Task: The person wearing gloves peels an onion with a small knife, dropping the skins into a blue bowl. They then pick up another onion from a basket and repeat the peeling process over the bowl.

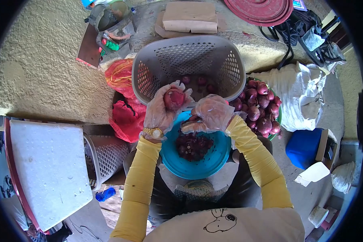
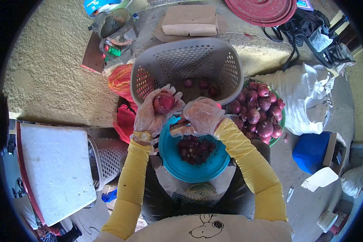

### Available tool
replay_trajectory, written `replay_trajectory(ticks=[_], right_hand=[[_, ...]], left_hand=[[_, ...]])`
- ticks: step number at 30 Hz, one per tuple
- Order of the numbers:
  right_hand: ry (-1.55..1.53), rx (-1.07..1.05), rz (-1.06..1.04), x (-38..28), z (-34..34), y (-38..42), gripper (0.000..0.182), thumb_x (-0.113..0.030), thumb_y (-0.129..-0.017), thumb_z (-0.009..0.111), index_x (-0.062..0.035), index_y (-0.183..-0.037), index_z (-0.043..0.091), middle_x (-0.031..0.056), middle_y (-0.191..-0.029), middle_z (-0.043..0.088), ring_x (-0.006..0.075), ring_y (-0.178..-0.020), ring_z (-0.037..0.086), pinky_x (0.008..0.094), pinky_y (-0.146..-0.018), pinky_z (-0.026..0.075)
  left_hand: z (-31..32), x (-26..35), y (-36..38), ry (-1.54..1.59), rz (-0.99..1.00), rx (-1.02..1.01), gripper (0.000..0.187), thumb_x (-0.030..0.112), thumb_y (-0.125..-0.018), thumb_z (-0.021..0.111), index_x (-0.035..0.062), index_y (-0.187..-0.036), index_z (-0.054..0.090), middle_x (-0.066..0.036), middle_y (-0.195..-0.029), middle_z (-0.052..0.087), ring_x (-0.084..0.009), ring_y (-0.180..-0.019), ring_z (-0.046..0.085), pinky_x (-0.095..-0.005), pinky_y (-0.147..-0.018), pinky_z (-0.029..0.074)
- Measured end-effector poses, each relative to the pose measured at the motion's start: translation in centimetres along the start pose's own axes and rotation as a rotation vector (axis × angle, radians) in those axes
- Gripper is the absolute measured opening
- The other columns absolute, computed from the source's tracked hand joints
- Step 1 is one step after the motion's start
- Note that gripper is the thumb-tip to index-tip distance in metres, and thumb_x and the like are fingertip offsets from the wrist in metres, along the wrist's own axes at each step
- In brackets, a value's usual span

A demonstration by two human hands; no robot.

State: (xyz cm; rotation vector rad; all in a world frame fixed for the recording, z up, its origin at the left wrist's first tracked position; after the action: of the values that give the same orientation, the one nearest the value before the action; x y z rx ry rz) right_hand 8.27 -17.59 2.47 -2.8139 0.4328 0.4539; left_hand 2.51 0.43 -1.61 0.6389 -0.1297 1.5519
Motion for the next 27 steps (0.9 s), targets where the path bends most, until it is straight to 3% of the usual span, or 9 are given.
replay_trajectory(ticks=[3, 5, 9, 12, 16, 21, 24, 26, 27], right_hand=[[-0.065, -0.038, 0.022, -0.5, -0.6, -0.3, 0.067, -0.074, -0.085, 0.065, -0.0085, -0.082, 0.075, 0.0165, -0.079, 0.069, 0.0381, -0.077, 0.070, 0.0464, -0.072, 0.054], [-0.111, -0.001, 0.076, 0.0, 0.2, -0.5, 0.064, -0.072, -0.079, 0.073, -0.0087, -0.070, 0.072, 0.0148, -0.067, 0.065, 0.0376, -0.069, 0.067, 0.0474, -0.067, 0.051], [-0.125, 0.045, 0.088, -0.2, -0.6, -0.5, 0.063, -0.072, -0.079, 0.073, -0.0097, -0.071, 0.075, 0.0137, -0.064, 0.064, 0.0373, -0.067, 0.067, 0.0473, -0.068, 0.051], [-0.126, -0.008, 0.058, -0.4, -1.4, -0.7, 0.062, -0.071, -0.077, 0.075, -0.0092, -0.081, 0.076, 0.0159, -0.071, 0.068, 0.0376, -0.076, 0.070, 0.0473, -0.071, 0.053], [-0.163, 0.201, 0.283, -0.1, -1.4, -0.9, 0.070, -0.071, -0.072, 0.080, -0.0043, -0.092, 0.079, 0.0193, -0.071, 0.067, 0.0385, -0.072, 0.069, 0.0489, -0.072, 0.053], [-0.363, 0.200, 0.493, 0.2, -2.5, -0.8, 0.068, -0.060, -0.073, 0.087, 0.0026, -0.097, 0.077, 0.0233, -0.077, 0.069, 0.0367, -0.072, 0.069, 0.0461, -0.072, 0.054], [-0.385, 0.189, 0.512, 0.6, -2.3, -0.8, 0.063, -0.054, -0.073, 0.089, 0.0030, -0.096, 0.077, 0.0212, -0.075, 0.069, 0.0326, -0.068, 0.067, 0.0422, -0.068, 0.053], [-0.441, 0.200, 0.528, 1.4, -1.5, -0.6, 0.075, -0.077, -0.071, 0.078, -0.0062, -0.094, 0.077, 0.0218, -0.084, 0.071, 0.0422, -0.087, 0.069, 0.0491, -0.079, 0.054], [-0.440, 0.200, 0.530, 1.4, -1.5, -0.6, 0.075, -0.077, -0.071, 0.078, -0.0062, -0.094, 0.077, 0.0218, -0.084, 0.071, 0.0422, -0.087, 0.069, 0.0491, -0.079, 0.054]], left_hand=[[1.2, 0.6, 0.4, 0.174, -0.086, 0.083, 0.033, 0.017, -0.103, 0.055, -0.0049, -0.128, 0.053, -0.023, -0.131, 0.060, -0.0445, -0.132, 0.055, -0.0593, -0.106, 0.053], [2.0, 0.7, 0.6, 0.184, -0.102, 0.072, 0.034, 0.017, -0.103, 0.055, -0.0051, -0.128, 0.053, -0.024, -0.131, 0.060, -0.0457, -0.133, 0.055, -0.0602, -0.106, 0.053], [2.2, 0.3, 0.7, 0.171, -0.145, 0.016, 0.034, 0.018, -0.103, 0.054, -0.0059, -0.127, 0.053, -0.025, -0.129, 0.062, -0.0478, -0.130, 0.057, -0.0614, -0.107, 0.053], [2.1, 0.0, 1.0, 0.072, -0.048, 0.057, 0.033, 0.018, -0.103, 0.055, -0.0063, -0.126, 0.056, -0.024, -0.127, 0.064, -0.0470, -0.127, 0.060, -0.0595, -0.106, 0.054], [1.5, -0.5, 0.1, -0.034, 0.111, 0.117, 0.034, 0.017, -0.102, 0.057, -0.0069, -0.127, 0.059, -0.022, -0.124, 0.066, -0.0421, -0.122, 0.064, -0.0561, -0.103, 0.056], [2.2, -0.9, 0.1, -0.039, 0.197, -0.114, 0.032, 0.017, -0.102, 0.059, -0.0067, -0.123, 0.065, -0.019, -0.122, 0.068, -0.0306, -0.116, 0.065, -0.0477, -0.103, 0.055], [2.2, -1.0, -0.3, -0.121, 0.223, -0.106, 0.042, 0.027, -0.105, 0.057, -0.0071, -0.130, 0.060, -0.022, -0.125, 0.067, -0.0356, -0.116, 0.066, -0.0515, -0.098, 0.057], [2.6, -0.9, 0.1, -0.031, 0.134, -0.078, 0.043, 0.029, -0.107, 0.055, -0.0065, -0.130, 0.059, -0.022, -0.126, 0.067, -0.0360, -0.118, 0.065, -0.0516, -0.098, 0.057], [2.9, -1.0, 0.2, 0.059, 0.043, -0.050, 0.043, 0.031, -0.108, 0.054, -0.0058, -0.131, 0.058, -0.022, -0.128, 0.066, -0.0363, -0.119, 0.064, -0.0518, -0.099, 0.057]])
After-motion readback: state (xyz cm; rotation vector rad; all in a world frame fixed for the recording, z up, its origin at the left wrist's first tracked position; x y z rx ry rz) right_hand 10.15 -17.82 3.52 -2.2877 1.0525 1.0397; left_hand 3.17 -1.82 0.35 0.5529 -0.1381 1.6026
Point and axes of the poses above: each hand's wrist, its own y-axis away from the middle knuckle, its own z-axis out of the palm, x = y × z, the point moved 3 cm from there along -y, towards the middle knuckle
